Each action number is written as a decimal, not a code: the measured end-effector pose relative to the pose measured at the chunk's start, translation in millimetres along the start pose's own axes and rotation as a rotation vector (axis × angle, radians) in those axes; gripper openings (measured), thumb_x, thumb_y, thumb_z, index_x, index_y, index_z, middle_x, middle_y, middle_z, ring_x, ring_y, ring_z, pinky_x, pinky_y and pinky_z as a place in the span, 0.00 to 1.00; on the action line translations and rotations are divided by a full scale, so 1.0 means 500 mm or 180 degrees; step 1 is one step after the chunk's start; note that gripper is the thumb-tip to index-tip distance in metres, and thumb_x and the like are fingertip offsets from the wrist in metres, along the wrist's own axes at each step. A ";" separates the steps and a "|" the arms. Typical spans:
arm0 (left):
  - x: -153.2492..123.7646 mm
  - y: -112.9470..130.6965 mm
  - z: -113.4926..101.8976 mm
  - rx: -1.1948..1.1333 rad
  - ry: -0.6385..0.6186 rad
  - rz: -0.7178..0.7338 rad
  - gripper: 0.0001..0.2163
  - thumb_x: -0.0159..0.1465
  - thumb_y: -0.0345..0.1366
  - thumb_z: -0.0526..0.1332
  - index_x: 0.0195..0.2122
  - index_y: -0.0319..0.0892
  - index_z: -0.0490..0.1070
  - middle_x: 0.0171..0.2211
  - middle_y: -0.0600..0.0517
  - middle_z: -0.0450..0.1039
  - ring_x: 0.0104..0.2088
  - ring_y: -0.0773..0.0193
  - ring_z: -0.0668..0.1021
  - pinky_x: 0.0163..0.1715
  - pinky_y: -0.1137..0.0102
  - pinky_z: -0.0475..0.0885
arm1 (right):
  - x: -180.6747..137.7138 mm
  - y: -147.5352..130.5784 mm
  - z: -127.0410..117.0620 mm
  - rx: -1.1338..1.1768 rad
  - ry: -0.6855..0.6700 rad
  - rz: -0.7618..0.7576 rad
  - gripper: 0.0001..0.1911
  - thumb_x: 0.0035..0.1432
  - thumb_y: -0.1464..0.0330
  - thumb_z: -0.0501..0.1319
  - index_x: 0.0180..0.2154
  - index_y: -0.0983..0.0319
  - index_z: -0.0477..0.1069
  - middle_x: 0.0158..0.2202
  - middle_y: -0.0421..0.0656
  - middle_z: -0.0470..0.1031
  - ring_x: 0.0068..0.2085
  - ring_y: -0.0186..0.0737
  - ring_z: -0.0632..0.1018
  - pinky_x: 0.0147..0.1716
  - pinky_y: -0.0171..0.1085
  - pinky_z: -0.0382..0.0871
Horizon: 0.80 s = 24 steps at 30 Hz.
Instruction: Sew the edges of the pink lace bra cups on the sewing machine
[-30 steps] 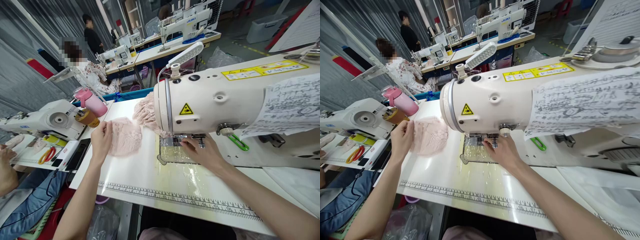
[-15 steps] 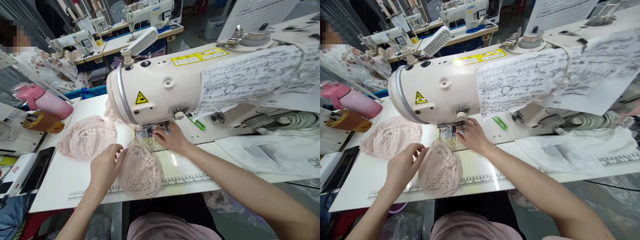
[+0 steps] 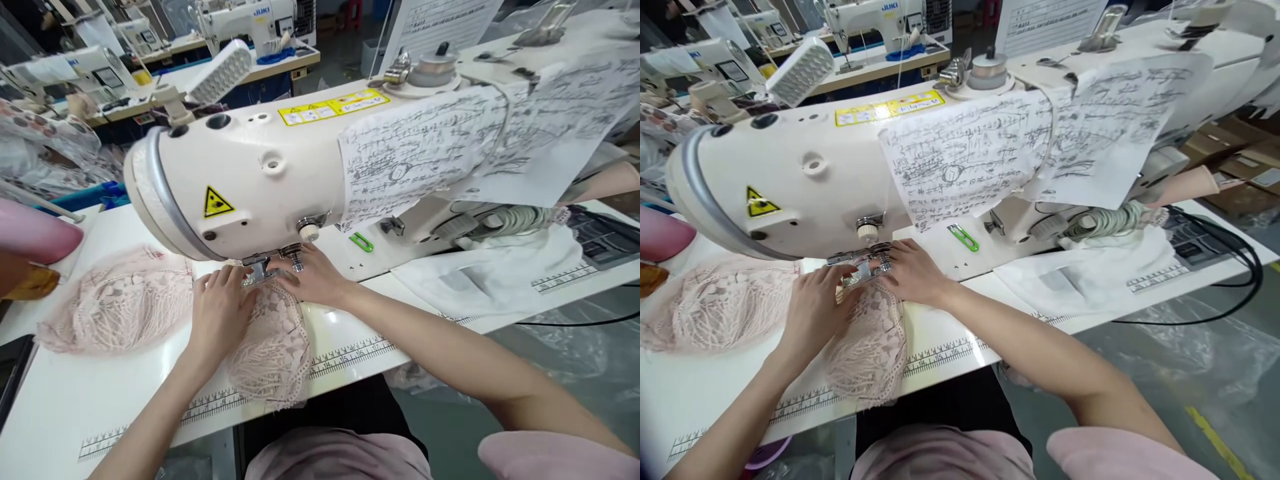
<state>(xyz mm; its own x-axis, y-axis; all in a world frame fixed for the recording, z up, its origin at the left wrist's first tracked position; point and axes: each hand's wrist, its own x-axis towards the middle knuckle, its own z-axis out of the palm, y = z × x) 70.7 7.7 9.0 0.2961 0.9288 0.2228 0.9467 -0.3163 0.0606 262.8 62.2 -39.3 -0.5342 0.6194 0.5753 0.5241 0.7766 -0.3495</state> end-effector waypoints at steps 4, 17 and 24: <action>-0.026 0.029 0.013 0.0176 0.0318 0.0706 0.12 0.68 0.34 0.52 0.48 0.36 0.70 0.47 0.43 0.75 0.46 0.53 0.76 0.43 0.60 0.72 | -0.003 0.008 0.002 -0.0465 0.0183 -0.0425 0.12 0.60 0.75 0.54 0.36 0.58 0.75 0.37 0.40 0.78 0.41 0.40 0.74 0.46 0.41 0.63; -0.025 -0.011 0.068 0.0448 0.0368 0.1305 0.21 0.67 0.32 0.49 0.59 0.25 0.62 0.57 0.35 0.68 0.57 0.46 0.72 0.55 0.54 0.71 | -0.002 0.010 0.011 -0.1290 0.0197 -0.0681 0.09 0.64 0.72 0.55 0.38 0.59 0.73 0.35 0.40 0.80 0.38 0.40 0.77 0.46 0.43 0.67; -0.020 -0.017 0.074 0.0384 0.0415 0.1271 0.20 0.67 0.32 0.49 0.56 0.27 0.67 0.56 0.37 0.70 0.52 0.47 0.76 0.49 0.56 0.74 | -0.003 -0.002 0.006 -0.1035 -0.0571 -0.0133 0.15 0.65 0.75 0.51 0.43 0.58 0.74 0.40 0.42 0.80 0.43 0.41 0.77 0.47 0.44 0.69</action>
<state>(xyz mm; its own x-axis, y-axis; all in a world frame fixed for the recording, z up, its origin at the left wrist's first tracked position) 64.5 8.4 -29.7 0.6307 0.7037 0.3272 0.7716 -0.6137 -0.1674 261.1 60.9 -41.9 -0.6522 0.6206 0.4353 0.6673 0.7424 -0.0587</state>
